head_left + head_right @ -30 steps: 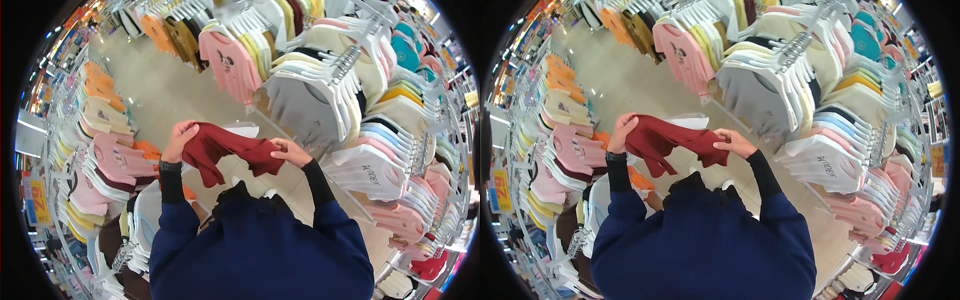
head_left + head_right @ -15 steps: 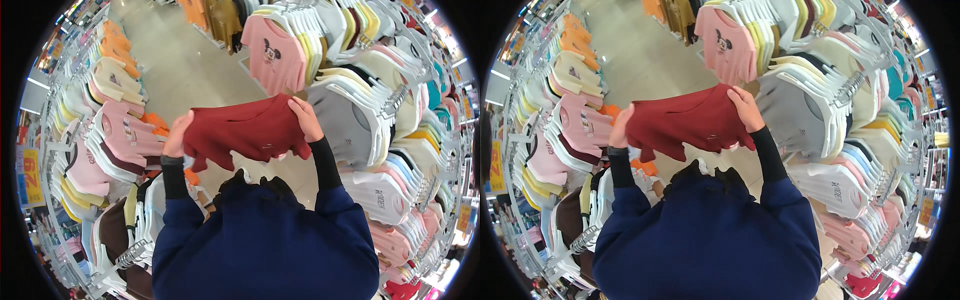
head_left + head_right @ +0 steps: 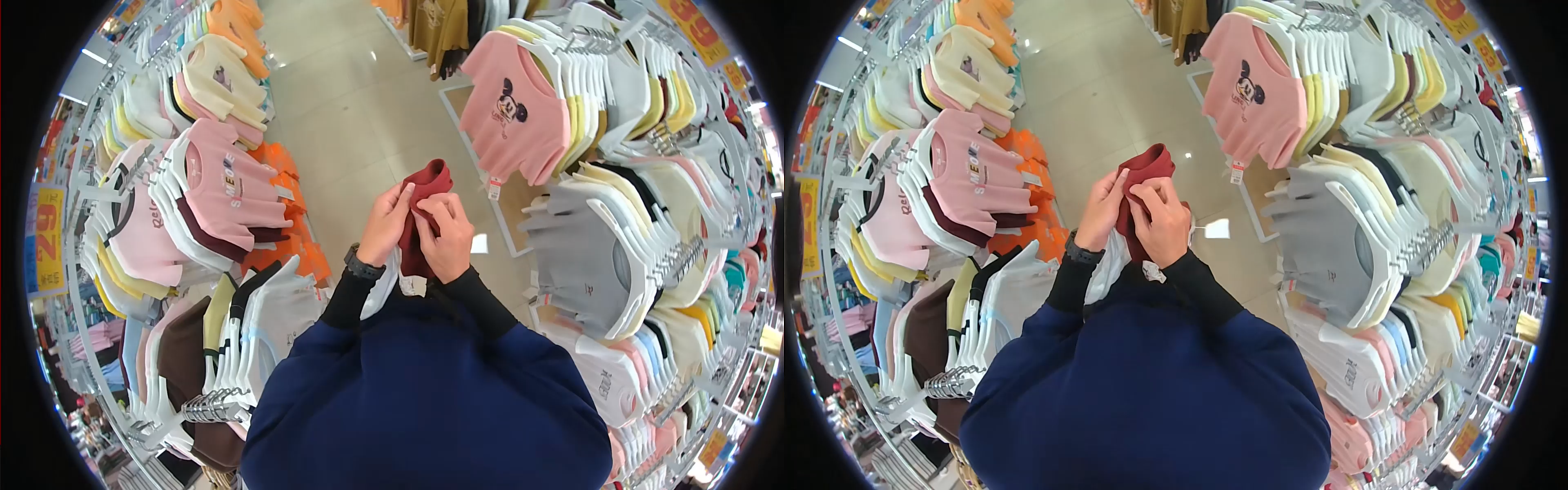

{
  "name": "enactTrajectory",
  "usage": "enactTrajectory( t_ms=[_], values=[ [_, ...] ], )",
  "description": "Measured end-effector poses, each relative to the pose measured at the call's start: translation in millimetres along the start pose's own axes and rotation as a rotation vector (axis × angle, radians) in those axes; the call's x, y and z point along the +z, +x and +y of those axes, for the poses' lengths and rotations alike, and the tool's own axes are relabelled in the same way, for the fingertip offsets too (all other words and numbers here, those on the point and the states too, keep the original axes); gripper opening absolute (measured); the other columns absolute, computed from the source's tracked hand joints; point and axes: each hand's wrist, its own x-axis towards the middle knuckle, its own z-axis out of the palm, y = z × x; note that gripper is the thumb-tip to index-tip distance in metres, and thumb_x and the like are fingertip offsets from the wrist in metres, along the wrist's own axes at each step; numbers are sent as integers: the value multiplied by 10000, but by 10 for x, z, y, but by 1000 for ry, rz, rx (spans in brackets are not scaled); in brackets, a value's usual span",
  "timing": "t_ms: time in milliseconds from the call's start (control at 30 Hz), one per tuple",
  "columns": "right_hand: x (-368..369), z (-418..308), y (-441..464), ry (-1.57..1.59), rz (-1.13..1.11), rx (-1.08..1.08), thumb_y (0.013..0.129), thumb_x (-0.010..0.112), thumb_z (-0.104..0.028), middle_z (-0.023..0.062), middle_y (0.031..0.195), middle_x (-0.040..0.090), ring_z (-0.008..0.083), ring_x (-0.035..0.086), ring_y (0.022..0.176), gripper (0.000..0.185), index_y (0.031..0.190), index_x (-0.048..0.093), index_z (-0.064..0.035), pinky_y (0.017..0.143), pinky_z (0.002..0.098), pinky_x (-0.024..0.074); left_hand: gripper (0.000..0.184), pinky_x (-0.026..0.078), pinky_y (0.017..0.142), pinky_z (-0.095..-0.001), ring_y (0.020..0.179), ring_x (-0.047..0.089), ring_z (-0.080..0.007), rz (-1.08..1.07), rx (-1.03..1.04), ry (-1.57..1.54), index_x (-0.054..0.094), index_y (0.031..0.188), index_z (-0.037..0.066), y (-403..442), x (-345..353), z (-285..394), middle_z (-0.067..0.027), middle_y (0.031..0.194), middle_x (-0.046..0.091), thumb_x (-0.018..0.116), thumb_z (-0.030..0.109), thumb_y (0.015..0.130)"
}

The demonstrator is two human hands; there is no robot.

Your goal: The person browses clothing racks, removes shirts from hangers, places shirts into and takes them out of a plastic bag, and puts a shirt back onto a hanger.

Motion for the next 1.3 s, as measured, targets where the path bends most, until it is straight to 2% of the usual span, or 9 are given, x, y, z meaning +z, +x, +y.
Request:
enactTrajectory(
  t_ms=[267, 367, 400, 567, 633, 767, 1067, 1200, 1300],
  values=[
    [31, 466, 625, 149, -124, -144, 748, 717, -23, 85, 1004, 581, 237, 641, 724, 218, 957, 661, -51, 590, 301, 518, 310, 477, 800, -263, 885, 587, -97, -42, -58, 122, 598, 1160, -16, 641, 7, 148, -24, 981, 645, 555, 238, 989],
    [-120, 677, 922, 598, -341, 229, 741, 738, -43, 113, 1028, 582, 262, 661, 845, 282, 1010, 650, -36, 647, 321, 548, 270, 473, 748, -259, 824, 564, -76, -78, 29, 296, 642, 1072, -10, 915, -80, 310, 6, 898, 642, 635, 223, 935],
    [-200, 741, 1093, 499, -360, 237, 718, 771, -70, 155, 1079, 584, 302, 643, 987, 382, 1071, 631, -26, 827, 401, 541, 266, 469, 733, -259, 809, 552, -71, -130, 37, 403, 650, 1047, -11, 983, -168, 406, 14, 875, 638, 652, 223, 922],
    [-79, 1068, 1972, 145, -517, -195, 663, 803, -88, 130, 1091, 624, 326, 610, 1001, 433, 1057, 626, -60, 966, 446, 429, 235, 412, 649, -270, 723, 463, -69, -262, 116, 679, 659, 905, -1, 1269, -340, 914, -7, 720, 580, 737, 210, 838],
    [83, 1374, 2232, 168, -773, -284, 661, 797, -73, 106, 1017, 642, 312, 613, 952, 426, 1051, 625, -65, 892, 409, 464, 222, 418, 659, -280, 706, 503, -117, -154, 168, 810, 665, 878, 10, 1314, -410, 1052, -45, 735, 590, 763, 195, 804],
    [266, 1360, 2731, 407, -783, -186, 701, 724, 26, 139, 871, 596, 336, 579, 800, 312, 963, 562, -22, 706, 346, 471, 216, 450, 693, -313, 716, 567, -194, -13, 282, 962, 663, 889, 7, 1470, -598, 1195, -83, 782, 650, 751, 168, 775],
    [714, 1347, 3463, 370, -913, -100, 794, 639, 67, 134, 886, 601, 251, 573, 792, 244, 977, 496, -6, 766, 310, 469, 150, 462, 634, -283, 652, 565, -122, 270, 395, 649, 602, 954, 9, 2187, -1123, 685, -97, 760, 631, 635, 59, 816],
    [990, 1572, 3809, 305, -928, -95, 836, 676, -15, 126, 854, 574, 263, 533, 750, 274, 1004, 459, -22, 735, 312, 459, 149, 484, 652, -308, 673, 621, -205, 272, 464, 669, 592, 996, 17, 2646, -1375, 924, -125, 765, 652, 629, 74, 863],
    [1184, 1661, 4060, 304, -1029, 25, 877, 660, -43, 75, 847, 537, 155, 492, 774, 251, 1005, 444, -36, 754, 294, 449, 157, 494, 644, -333, 689, 633, -305, 280, 488, 886, 595, 998, 33, 2954, -1589, 1243, -147, 770, 652, 648, 125, 882]
  ],
)
